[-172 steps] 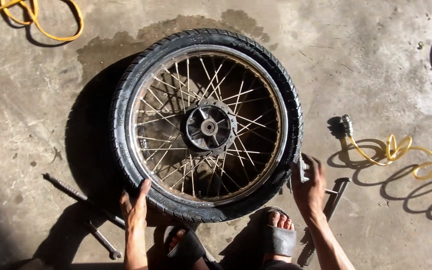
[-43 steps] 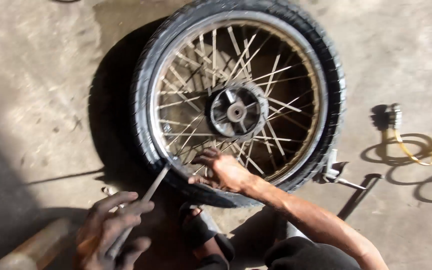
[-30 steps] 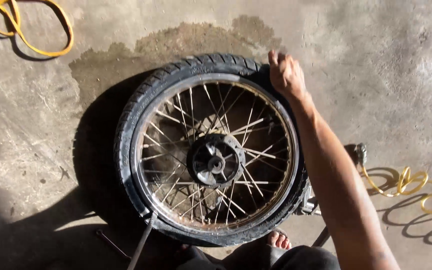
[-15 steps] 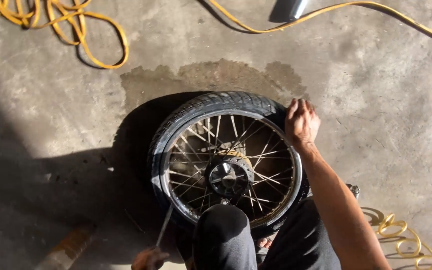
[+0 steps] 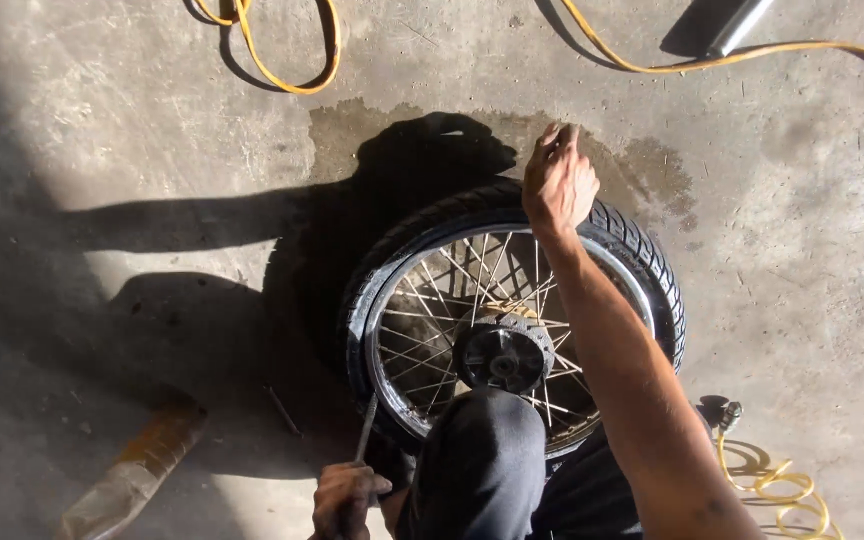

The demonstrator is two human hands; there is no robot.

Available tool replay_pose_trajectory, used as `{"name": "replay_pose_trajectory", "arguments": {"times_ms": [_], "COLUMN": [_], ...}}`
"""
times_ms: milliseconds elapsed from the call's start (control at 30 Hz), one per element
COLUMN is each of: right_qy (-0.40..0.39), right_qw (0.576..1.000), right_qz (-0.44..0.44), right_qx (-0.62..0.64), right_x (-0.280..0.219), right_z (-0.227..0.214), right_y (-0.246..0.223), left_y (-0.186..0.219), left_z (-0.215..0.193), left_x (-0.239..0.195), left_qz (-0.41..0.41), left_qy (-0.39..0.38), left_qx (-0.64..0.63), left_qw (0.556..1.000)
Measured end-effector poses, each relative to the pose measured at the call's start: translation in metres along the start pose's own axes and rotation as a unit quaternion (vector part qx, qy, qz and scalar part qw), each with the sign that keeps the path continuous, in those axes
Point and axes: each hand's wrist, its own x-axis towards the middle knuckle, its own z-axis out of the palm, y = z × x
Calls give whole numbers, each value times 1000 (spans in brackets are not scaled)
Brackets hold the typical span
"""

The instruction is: The person uses tire levers to pry the tire bead off the rim and then removes the tire from the wheel. They then use an air hose to inflate the tire.

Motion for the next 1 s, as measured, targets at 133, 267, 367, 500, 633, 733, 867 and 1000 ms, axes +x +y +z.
{"name": "replay_pose_trajectory", "arguments": {"times_ms": [133, 267, 367, 500, 633, 733, 867, 1000], "right_qy": [98, 112, 103, 110, -47, 35, -3, 68], "right_qw": [989, 984, 987, 981, 867, 951, 992, 987], "right_qz": [-108, -135, -121, -132, -160, -232, -104, 39], "right_qx": [-32, -16, -30, 91, 470, 200, 64, 137], "right_x": [1, 13, -1, -10, -25, -50, -98, -127], "right_z": [12, 13, 15, -10, -65, -107, -113, -82], "right_y": [2, -4, 6, -1, 46, 153, 289, 305], "left_y": [-15, -19, 1, 4, 26, 16, -8, 7], "left_z": [-1, -1, -7, 1, 11, 6, 7, 22], "left_x": [5, 34, 46, 46, 7, 3, -10, -1], "left_qz": [-55, -3, -24, -22, -42, -67, 13, -22], "left_qy": [-62, -120, -203, -212, -81, -171, -201, -181], "left_qx": [-57, -55, -93, -90, 48, 40, 40, -7], "left_qw": [995, 991, 974, 973, 995, 982, 979, 983]}}
